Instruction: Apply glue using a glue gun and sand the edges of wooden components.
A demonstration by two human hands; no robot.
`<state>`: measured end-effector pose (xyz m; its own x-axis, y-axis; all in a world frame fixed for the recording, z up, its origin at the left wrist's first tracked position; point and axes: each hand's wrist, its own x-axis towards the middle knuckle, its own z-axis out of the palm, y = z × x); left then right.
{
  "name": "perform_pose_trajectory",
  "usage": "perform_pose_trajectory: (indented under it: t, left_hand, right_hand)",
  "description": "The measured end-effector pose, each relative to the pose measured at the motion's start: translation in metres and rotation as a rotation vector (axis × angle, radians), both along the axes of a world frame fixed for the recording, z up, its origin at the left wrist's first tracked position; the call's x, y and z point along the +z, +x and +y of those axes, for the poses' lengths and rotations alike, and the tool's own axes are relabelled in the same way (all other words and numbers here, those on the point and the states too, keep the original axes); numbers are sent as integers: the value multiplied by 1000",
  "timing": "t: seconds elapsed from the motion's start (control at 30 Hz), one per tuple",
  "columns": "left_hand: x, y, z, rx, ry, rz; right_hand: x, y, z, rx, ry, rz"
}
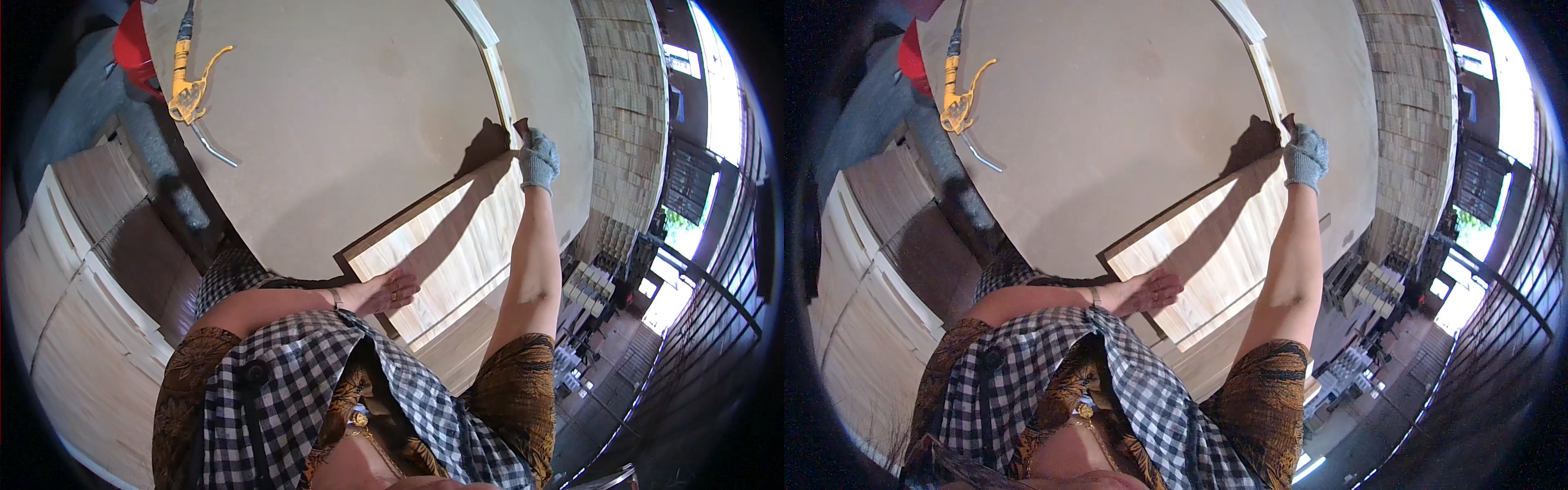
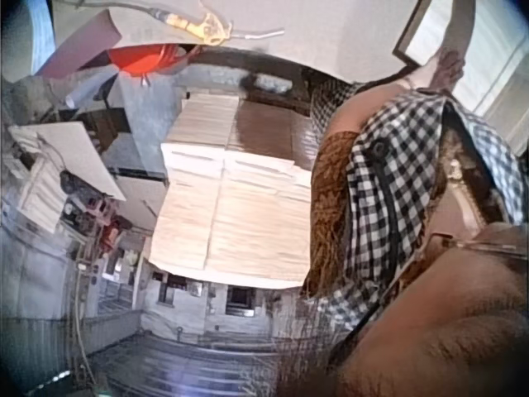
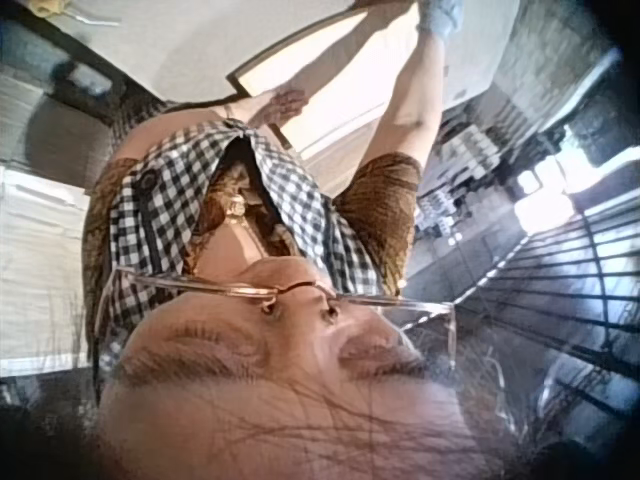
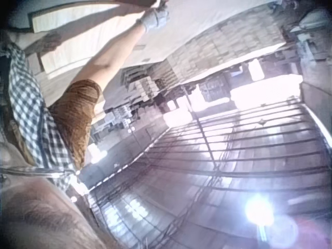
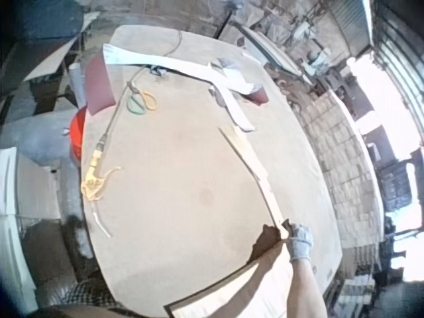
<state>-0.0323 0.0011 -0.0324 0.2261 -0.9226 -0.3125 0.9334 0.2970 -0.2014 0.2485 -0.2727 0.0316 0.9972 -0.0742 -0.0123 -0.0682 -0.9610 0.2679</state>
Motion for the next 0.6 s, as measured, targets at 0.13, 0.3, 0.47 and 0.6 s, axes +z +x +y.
perform_pose_trajectory:
  t: [0.13, 0.3, 0.47, 0.6]
  left_hand:
    - [-13, -9, -7, 69, -38, 48]
    - [-4, 4, -9, -104, 78, 86]
    - [-62, -26, -13, -79, 576, -1820]
    - [-50, -10, -4, -5, 540, -2812]
  right_hand:
    - [-21, -5, 2, -102, -44, 269]
    - [-28, -33, 37, -143, -1, 400]
    - [-58, -129, 118, 76, 129, 304]
    - [-19, -210, 232, 185, 267, 452]
